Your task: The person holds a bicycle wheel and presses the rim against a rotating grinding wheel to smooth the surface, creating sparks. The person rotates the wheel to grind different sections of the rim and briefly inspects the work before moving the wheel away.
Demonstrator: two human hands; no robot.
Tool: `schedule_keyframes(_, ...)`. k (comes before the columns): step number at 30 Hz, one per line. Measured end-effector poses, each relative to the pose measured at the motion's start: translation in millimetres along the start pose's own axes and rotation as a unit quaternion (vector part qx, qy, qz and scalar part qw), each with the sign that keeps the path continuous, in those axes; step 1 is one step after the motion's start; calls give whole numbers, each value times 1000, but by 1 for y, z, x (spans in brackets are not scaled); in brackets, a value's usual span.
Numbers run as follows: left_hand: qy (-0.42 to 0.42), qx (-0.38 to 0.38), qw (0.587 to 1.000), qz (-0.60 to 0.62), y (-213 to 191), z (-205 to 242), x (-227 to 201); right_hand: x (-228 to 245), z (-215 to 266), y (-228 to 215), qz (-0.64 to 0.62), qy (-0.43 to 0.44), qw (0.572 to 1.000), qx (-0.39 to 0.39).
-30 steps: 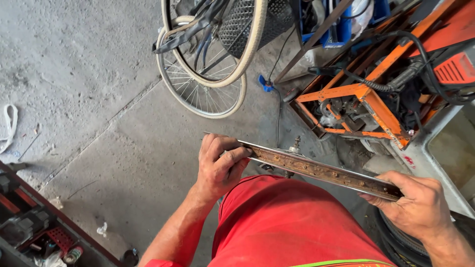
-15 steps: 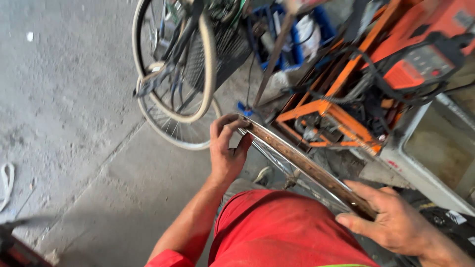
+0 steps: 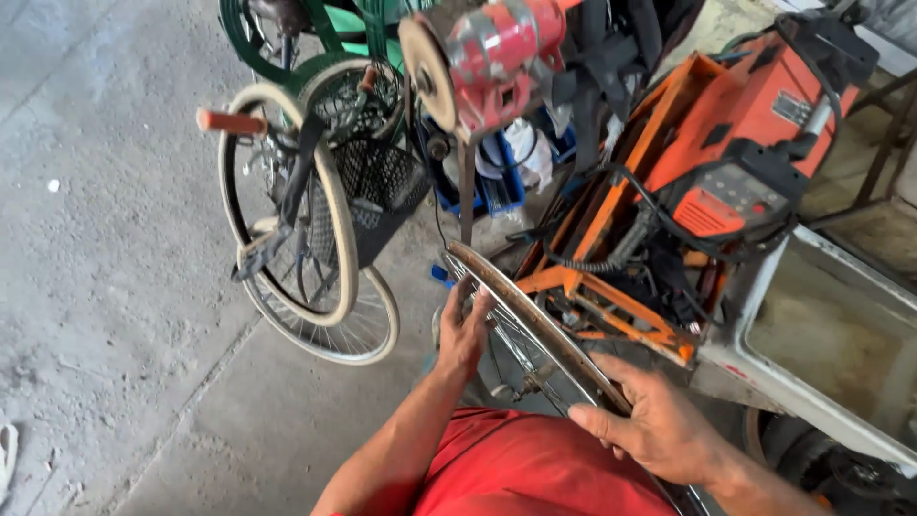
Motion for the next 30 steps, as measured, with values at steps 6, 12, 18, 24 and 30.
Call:
schedule_keyframes(6,13,1,999,-50,-6,-76,-2,49,-39,-11,-52,-46,997,19)
schedule_keyframes(12,18,17,990,-140,-7,-117,-41,76,-65,-20,-129,-37,991,25)
schedule_keyframes(18,-17,39,994,-104,-3,-137,-53,95,-71,-26,-129,-41,990,26)
schedule_keyframes(24,-18,47,993,-106,-1,-145,-65,103,-77,-30,-96,56,994,-8)
schedule_keyframes(30,-22,41,993,-109,-1,-152,-65,119,-75,-32,-128,14,991,31)
Point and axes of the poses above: each hand's wrist, its own z-axis away from the middle knuckle, its own y-axis out of the palm, x = y × z, the point moved 2 cm from there along -z, towards the middle knuckle, and after that the axes turned 9 degrees about y, right-handed, at the moved point
